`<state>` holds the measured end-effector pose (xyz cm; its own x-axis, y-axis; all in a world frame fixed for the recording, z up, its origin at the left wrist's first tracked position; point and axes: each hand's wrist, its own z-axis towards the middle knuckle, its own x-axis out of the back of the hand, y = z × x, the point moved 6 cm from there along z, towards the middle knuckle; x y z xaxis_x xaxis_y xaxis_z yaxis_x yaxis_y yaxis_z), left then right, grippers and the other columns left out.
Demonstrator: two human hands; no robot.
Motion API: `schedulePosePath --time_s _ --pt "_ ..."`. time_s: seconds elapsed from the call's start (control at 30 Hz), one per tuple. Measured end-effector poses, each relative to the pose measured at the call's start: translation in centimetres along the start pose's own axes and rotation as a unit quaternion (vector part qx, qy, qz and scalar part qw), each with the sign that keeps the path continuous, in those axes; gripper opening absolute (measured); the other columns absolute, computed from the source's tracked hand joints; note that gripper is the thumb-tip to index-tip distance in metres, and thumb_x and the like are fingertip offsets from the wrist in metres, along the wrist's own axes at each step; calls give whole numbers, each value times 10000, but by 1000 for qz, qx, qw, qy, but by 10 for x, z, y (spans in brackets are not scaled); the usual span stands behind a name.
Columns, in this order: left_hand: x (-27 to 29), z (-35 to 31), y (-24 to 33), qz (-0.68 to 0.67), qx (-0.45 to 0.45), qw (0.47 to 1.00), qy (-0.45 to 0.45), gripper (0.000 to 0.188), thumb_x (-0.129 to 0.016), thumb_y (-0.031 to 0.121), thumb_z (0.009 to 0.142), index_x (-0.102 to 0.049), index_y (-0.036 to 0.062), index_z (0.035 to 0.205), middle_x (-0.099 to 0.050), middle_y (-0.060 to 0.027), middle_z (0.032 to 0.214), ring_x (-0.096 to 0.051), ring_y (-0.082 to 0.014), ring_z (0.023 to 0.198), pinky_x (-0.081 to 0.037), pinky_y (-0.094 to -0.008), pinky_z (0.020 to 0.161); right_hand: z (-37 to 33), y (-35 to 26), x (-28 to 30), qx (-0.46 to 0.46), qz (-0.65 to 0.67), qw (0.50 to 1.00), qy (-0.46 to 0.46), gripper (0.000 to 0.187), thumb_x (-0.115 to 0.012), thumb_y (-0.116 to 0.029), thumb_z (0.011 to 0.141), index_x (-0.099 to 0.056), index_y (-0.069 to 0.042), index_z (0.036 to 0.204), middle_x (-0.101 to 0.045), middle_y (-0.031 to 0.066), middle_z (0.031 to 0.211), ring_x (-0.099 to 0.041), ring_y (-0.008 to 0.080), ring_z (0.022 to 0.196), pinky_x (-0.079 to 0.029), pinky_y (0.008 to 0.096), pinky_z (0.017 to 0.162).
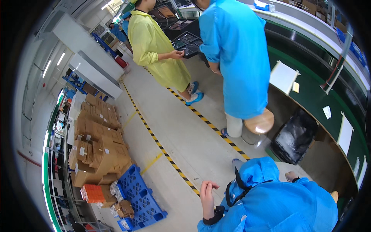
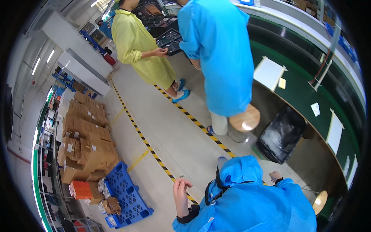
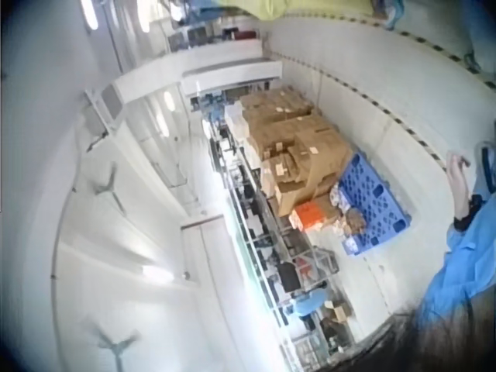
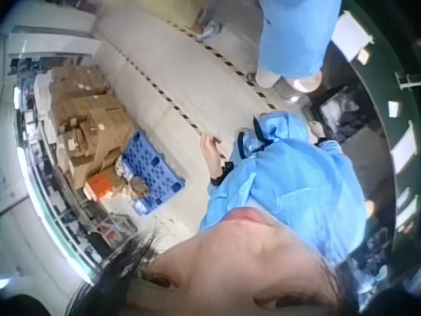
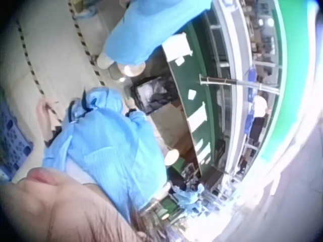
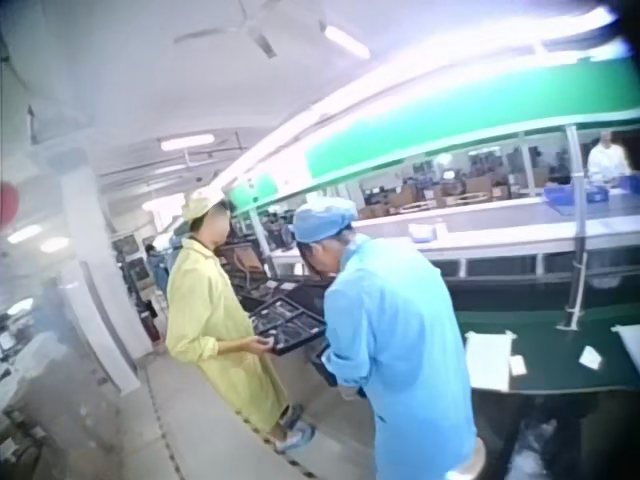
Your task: Cleaning smartphone screens with a cloth and solvent in a factory environment.
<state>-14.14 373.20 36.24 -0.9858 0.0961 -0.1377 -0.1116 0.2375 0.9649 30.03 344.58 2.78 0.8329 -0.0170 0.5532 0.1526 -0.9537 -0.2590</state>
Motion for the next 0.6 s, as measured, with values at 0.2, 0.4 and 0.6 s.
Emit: schedulePosePath --time_s 0.2,0.4,0.6 --pt "53 119 59 -34 0 997 62 225 -351 146 919 -429 34 741 -508 -92 669 -473 -168 659 -401 -291 679 63 -182 -29 147 23 986 80 286 -576 -253 791 -667 15 830 -667 177 719 -661 299 675 -517 414 636" --pt "113 242 71 40 65 997 13 300 -365 161 960 -437 19 706 -544 -105 657 -508 -164 677 -413 -291 691 41 -260 -89 56 97 992 59 264 -580 -232 849 -647 23 862 -613 100 641 -603 187 535 -479 332 462" --pt "163 354 128 106 38 992 -50 196 -452 134 964 -509 13 821 -587 -85 793 -534 -141 748 -429 -266 736 -46 -324 -176 -47 99 994 27 328 -560 -258 823 -662 41 909 -654 147 696 -647 238 594 -531 358 530"
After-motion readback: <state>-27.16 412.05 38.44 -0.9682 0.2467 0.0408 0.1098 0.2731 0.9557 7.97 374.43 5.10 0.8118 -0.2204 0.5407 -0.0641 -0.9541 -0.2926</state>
